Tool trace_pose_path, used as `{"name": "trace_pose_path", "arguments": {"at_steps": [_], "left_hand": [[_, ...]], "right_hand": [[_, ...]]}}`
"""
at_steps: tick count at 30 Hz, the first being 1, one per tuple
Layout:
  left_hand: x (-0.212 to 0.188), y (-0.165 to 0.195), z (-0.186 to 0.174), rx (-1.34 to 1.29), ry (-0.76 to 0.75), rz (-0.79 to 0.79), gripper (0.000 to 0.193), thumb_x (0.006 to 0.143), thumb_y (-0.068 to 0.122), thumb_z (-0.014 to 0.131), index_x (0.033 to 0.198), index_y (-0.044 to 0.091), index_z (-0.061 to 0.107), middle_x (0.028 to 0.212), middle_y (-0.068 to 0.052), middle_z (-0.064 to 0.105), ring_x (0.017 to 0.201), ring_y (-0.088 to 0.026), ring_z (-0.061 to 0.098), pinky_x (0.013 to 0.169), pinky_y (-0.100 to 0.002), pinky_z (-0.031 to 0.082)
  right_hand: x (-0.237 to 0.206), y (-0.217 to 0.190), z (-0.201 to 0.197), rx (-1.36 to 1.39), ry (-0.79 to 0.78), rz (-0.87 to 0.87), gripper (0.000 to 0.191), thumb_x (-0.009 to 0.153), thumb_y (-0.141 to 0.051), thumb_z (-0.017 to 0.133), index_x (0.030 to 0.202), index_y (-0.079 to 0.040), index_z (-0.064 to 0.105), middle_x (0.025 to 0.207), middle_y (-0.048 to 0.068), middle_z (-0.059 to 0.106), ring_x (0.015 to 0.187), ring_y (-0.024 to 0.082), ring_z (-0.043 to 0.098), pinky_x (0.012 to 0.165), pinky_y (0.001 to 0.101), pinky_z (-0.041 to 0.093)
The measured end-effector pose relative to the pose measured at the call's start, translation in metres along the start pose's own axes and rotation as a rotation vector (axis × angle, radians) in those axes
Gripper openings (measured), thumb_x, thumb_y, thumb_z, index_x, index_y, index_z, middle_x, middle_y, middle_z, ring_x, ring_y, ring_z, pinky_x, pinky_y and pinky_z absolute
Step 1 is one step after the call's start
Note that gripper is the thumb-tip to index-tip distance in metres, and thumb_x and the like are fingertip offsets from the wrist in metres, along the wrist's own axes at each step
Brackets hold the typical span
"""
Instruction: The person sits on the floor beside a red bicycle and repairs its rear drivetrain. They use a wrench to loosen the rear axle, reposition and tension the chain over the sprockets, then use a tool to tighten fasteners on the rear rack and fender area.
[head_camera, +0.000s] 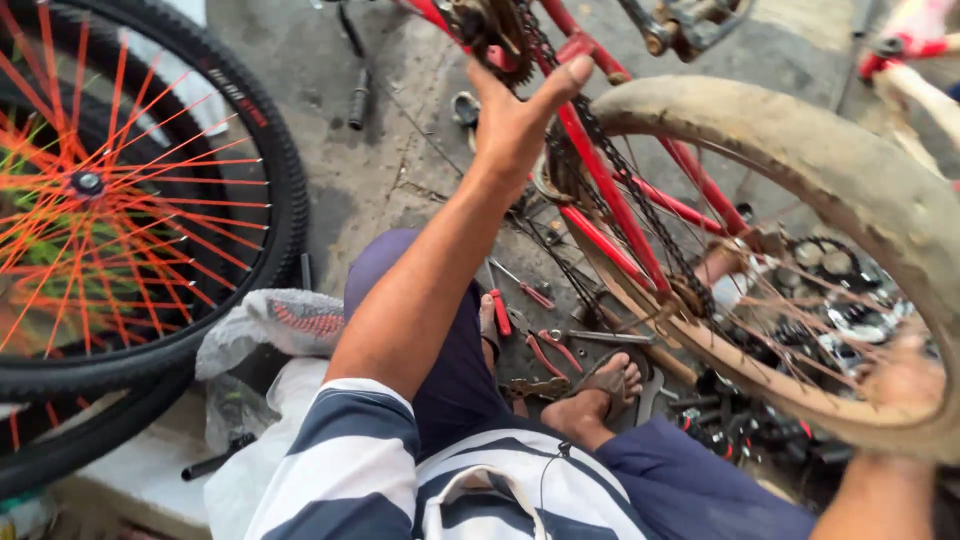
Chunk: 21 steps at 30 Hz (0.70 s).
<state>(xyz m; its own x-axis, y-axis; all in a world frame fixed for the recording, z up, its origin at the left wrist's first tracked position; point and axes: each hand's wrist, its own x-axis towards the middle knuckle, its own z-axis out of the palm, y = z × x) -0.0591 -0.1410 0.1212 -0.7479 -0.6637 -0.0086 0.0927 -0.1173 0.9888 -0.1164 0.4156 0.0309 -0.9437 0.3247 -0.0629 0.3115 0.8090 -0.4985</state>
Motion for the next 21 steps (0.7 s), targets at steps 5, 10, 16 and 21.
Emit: {"name": "trace_pose_path", "arguments": {"at_steps": [5, 10, 16, 21], "left_hand": [[-0.001, -0.001, 0.001, -0.043, -0.004, 0.032, 0.131, 0.067, 0.060, 0.086, 0.156, -0.005, 0.015, 0.151, -0.027, 0.043, 0.143, -0.038, 0.043, 0.118, -0.044, 0.036], [-0.002, -0.004, 0.003, -0.069, 0.012, 0.091, 0.133, 0.069, 0.059, 0.086, 0.158, -0.008, 0.013, 0.157, -0.030, 0.037, 0.150, -0.039, 0.036, 0.124, -0.044, 0.028], [0.000, -0.007, 0.002, -0.012, 0.022, 0.058, 0.137, 0.068, 0.059, 0.086, 0.158, -0.011, 0.009, 0.160, -0.032, 0.029, 0.153, -0.039, 0.028, 0.125, -0.044, 0.022], [0.000, -0.008, 0.005, 0.021, 0.036, 0.052, 0.140, 0.070, 0.060, 0.086, 0.158, -0.015, 0.008, 0.162, -0.034, 0.024, 0.155, -0.040, 0.024, 0.127, -0.043, 0.019]], "right_hand": [[-0.108, 0.018, -0.084, 0.550, 0.224, 0.003, 0.041, 0.108, -0.024, 0.065, 0.143, -0.012, 0.048, 0.100, 0.011, 0.066, 0.084, 0.021, 0.063, 0.072, 0.0350, 0.055], [-0.235, -0.041, -0.114, 0.912, 0.254, -0.229, 0.042, 0.112, -0.021, 0.064, 0.147, -0.011, 0.043, 0.097, 0.010, 0.065, 0.079, 0.019, 0.062, 0.069, 0.0323, 0.055], [-0.293, -0.228, -0.059, 1.103, -0.100, -0.625, 0.044, 0.117, -0.017, 0.063, 0.152, -0.009, 0.038, 0.094, 0.009, 0.064, 0.074, 0.016, 0.062, 0.065, 0.0291, 0.056], [-0.286, -0.293, -0.002, 0.175, -0.123, -0.820, 0.044, 0.107, -0.010, 0.064, 0.148, -0.003, 0.048, 0.097, 0.009, 0.064, 0.080, 0.012, 0.064, 0.070, 0.0308, 0.052]]}}
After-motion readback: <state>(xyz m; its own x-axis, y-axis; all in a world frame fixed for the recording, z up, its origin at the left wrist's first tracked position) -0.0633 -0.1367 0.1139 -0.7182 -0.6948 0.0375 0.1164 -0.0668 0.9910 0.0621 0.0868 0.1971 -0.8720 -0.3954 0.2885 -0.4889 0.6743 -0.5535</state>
